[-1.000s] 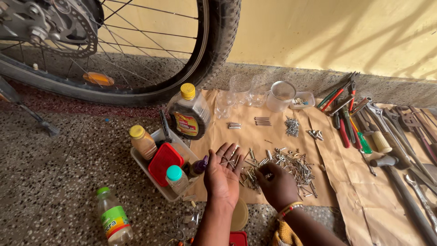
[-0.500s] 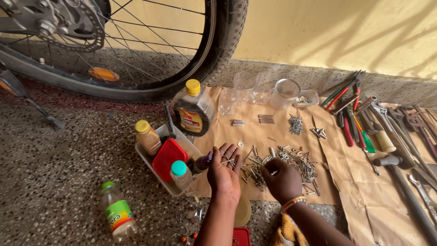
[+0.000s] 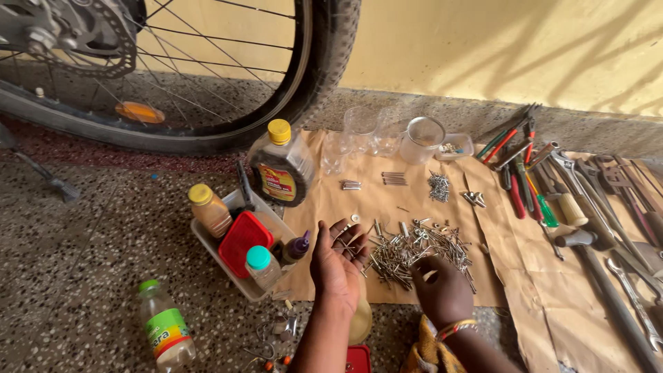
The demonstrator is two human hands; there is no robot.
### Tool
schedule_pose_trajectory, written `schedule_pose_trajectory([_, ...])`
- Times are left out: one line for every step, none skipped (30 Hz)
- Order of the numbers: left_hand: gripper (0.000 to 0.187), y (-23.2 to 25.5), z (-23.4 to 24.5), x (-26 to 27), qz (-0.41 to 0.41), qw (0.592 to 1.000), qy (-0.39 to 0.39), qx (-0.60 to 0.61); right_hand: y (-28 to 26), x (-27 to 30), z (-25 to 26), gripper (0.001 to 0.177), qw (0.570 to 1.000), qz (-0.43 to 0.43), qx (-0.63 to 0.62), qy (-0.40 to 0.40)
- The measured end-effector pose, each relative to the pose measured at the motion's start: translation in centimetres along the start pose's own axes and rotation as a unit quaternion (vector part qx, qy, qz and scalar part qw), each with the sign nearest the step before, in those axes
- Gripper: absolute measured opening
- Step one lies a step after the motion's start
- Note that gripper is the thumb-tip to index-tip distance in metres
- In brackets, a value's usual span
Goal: The person sorts a pile of metal fasteners, including pins and washers, on a brown paper sheet on the floor. They pick up items by hand, separate them into smaller piles, and transfer some into a clear plastic cup.
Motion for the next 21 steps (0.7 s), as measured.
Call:
schedule_pose_trajectory([0.055,0.0,0.1,-0.1,-0.002,1.0,0.006,-0.004,-0.5,0.6,-0.2,0.019,1.0,0.023,-0.009,-0.007])
schedule_pose_trajectory([0.054,-0.1,0.2,-0.2,-0.005,1.0,0.012,-0.008,-0.9,1.4,-0.4,0.02,0.999,0.047,-0.017,-0.014])
schedule_pose_trajectory([0.054,-0.3,0.2,-0.2,-0.007,1.0,0.018,-0.011,-1.4,1.8,-0.6,0.021,0.997,0.071,-0.025,-0.022])
schedule_pose_trajectory([0.054,-0.3,0.2,-0.1,-0.004,1.0,0.023,-0.013,-1.8,2.1,-0.9,0.022,0.997,0.077,-0.012,-0.029])
schedule_pose_trajectory([0.053,-0.4,0.2,0.0,-0.001,1.0,0.028,-0.015,-2.3,2.6,-1.1,0.024,0.996,0.083,0.0,-0.036])
schedule_pose_trajectory([0.053,-0.4,0.0,0.0,0.002,0.999,0.031,-0.017,-2.6,2.7,-1.3,0.025,0.995,0.09,0.013,-0.041])
schedule_pose_trajectory([0.053,-0.3,-0.1,0.1,0.005,0.999,0.03,-0.022,-2.8,2.6,-1.5,0.025,0.996,0.081,0.016,-0.046])
schedule_pose_trajectory([0.054,-0.3,-0.2,0.1,0.009,0.999,0.028,-0.027,-2.8,2.4,-1.7,0.025,0.996,0.072,0.019,-0.05])
schedule_pose_trajectory([0.054,-0.2,-0.3,0.2,0.013,0.999,0.027,-0.031,-2.6,2.3,-1.9,0.024,0.996,0.064,0.022,-0.055])
schedule_pose_trajectory([0.055,-0.2,-0.3,0.3,0.011,0.999,0.024,-0.034,-2.5,2.1,-2.1,0.025,0.995,0.073,0.027,-0.063])
schedule_pose_trajectory([0.056,-0.2,-0.3,0.4,0.008,0.999,0.021,-0.036,-2.2,1.9,-2.4,0.025,0.993,0.082,0.032,-0.072])
schedule_pose_trajectory([0.056,-0.2,-0.4,0.4,0.006,0.999,0.016,-0.038,-1.9,1.4,-2.7,0.026,0.992,0.092,0.038,-0.079])
schedule_pose_trajectory([0.056,-0.3,-0.5,0.4,0.009,0.999,0.02,-0.036,-1.2,1.1,-2.6,0.024,0.994,0.085,0.013,-0.061])
schedule_pose_trajectory([0.056,-0.2,-0.5,0.4,0.009,0.999,0.025,-0.035,-0.7,1.0,-2.6,0.021,0.996,0.079,-0.015,-0.043])
schedule_pose_trajectory([0.056,-0.1,-0.4,0.3,0.01,0.999,0.029,-0.034,-0.2,0.7,-2.5,0.019,0.996,0.072,-0.043,-0.026])
schedule_pose_trajectory([0.055,-0.2,-0.3,0.3,0.009,0.999,0.032,-0.028,0.2,0.5,-2.3,0.02,0.997,0.069,-0.025,-0.026])
schedule_pose_trajectory([0.054,-0.2,-0.3,0.2,0.008,0.999,0.034,-0.022,0.4,0.1,-1.9,0.02,0.998,0.065,-0.006,-0.025])
schedule_pose_trajectory([0.054,-0.2,-0.3,0.1,0.009,0.999,0.035,-0.017,0.4,-0.3,-1.5,0.022,0.998,0.059,0.012,-0.023])
schedule_pose_trajectory([0.055,-0.3,0.0,0.3,0.01,0.999,0.038,-0.023,-0.1,-0.2,-1.0,0.025,0.998,0.063,0.028,-0.009])
schedule_pose_trajectory([0.056,-0.3,-0.1,0.2,0.01,0.999,0.036,-0.028,-0.5,-0.1,-0.3,0.029,0.997,0.069,0.046,0.009])
schedule_pose_trajectory([0.057,-0.4,-0.3,0.2,0.01,0.999,0.035,-0.033,-1.1,0.2,0.3,0.033,0.995,0.075,0.064,0.026])
Point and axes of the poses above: each hand's wrist, its own x-axis away from the middle knuckle, its own z-axis out of the back of the hand, y = z × x, the point moved 4 cm from there along -x, towards the middle knuckle, and after that the axes turned 14 degrees about z, right-handed, at the moved point
